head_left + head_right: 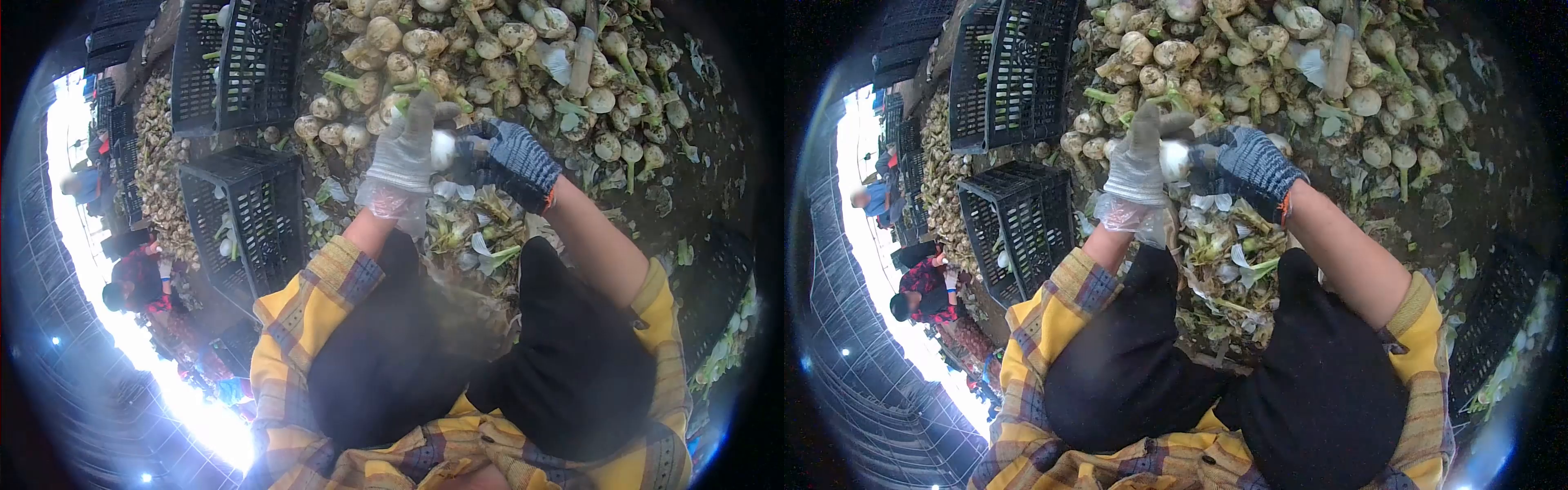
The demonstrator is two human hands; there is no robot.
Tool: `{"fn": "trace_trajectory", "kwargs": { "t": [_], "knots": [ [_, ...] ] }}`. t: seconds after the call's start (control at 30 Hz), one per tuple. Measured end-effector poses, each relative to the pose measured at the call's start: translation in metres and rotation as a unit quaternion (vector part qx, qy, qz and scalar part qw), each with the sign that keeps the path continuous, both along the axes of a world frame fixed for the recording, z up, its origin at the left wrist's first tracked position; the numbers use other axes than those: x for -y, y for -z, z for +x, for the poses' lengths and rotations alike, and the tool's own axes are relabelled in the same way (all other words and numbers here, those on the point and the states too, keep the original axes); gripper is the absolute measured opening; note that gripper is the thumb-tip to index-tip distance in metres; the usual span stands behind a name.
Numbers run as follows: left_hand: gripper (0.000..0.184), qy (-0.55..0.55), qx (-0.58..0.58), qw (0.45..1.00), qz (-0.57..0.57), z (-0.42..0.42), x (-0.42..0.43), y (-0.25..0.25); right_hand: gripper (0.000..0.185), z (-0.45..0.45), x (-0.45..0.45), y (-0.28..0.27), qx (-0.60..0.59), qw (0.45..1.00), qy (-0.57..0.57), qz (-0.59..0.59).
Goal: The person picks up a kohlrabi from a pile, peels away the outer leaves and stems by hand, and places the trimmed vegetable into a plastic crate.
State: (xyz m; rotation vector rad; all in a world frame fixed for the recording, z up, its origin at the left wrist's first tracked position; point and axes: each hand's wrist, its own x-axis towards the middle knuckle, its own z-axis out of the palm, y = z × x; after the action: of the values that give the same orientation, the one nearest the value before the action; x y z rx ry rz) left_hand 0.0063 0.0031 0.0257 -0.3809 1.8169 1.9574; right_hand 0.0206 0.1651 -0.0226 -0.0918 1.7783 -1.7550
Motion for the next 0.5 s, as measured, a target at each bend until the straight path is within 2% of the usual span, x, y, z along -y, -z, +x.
{"fn": "trace_trajectory", "kwargs": {
  "t": [0.07, 0.13, 0.2, 0.27, 0.33, 0.37, 0.5],
  "knots": [
    [0.059, 0.003, 0.002, 1.000, -0.017, -0.001, 0.001, 0.002, 0.019, 0.002, 0.000, 0.000, 0.051, 0.998, 0.031, -0.013],
    [0.057, -0.007, 0.013, 1.000, -0.021, -0.002, 0.000, 0.000, 0.021, 0.005, 0.001, 0.000, 0.130, 0.983, 0.083, -0.098],
    [0.054, -0.029, 0.033, 0.999, -0.010, -0.003, -0.001, -0.003, 0.022, 0.004, 0.006, 0.007, -0.087, 0.993, 0.065, -0.034],
    [0.051, -0.033, 0.018, 0.999, -0.035, -0.003, -0.003, 0.001, 0.024, 0.004, 0.005, 0.007, -0.099, 0.993, 0.061, 0.007],
    [0.048, -0.037, 0.002, 0.997, -0.061, -0.003, -0.004, 0.008, 0.026, -0.002, 0.005, -0.029, 0.092, 0.993, 0.074, 0.023],
    [0.046, -0.038, -0.006, 0.997, -0.073, -0.004, -0.004, 0.012, 0.024, 0.000, 0.005, -0.027, 0.060, 0.995, 0.081, 0.024],
    [0.042, -0.073, -0.089, 0.992, -0.046, -0.008, 0.001, 0.028, 0.026, 0.004, 0.008, -0.008, 0.129, 0.971, 0.201, 0.019]
  ]
}}
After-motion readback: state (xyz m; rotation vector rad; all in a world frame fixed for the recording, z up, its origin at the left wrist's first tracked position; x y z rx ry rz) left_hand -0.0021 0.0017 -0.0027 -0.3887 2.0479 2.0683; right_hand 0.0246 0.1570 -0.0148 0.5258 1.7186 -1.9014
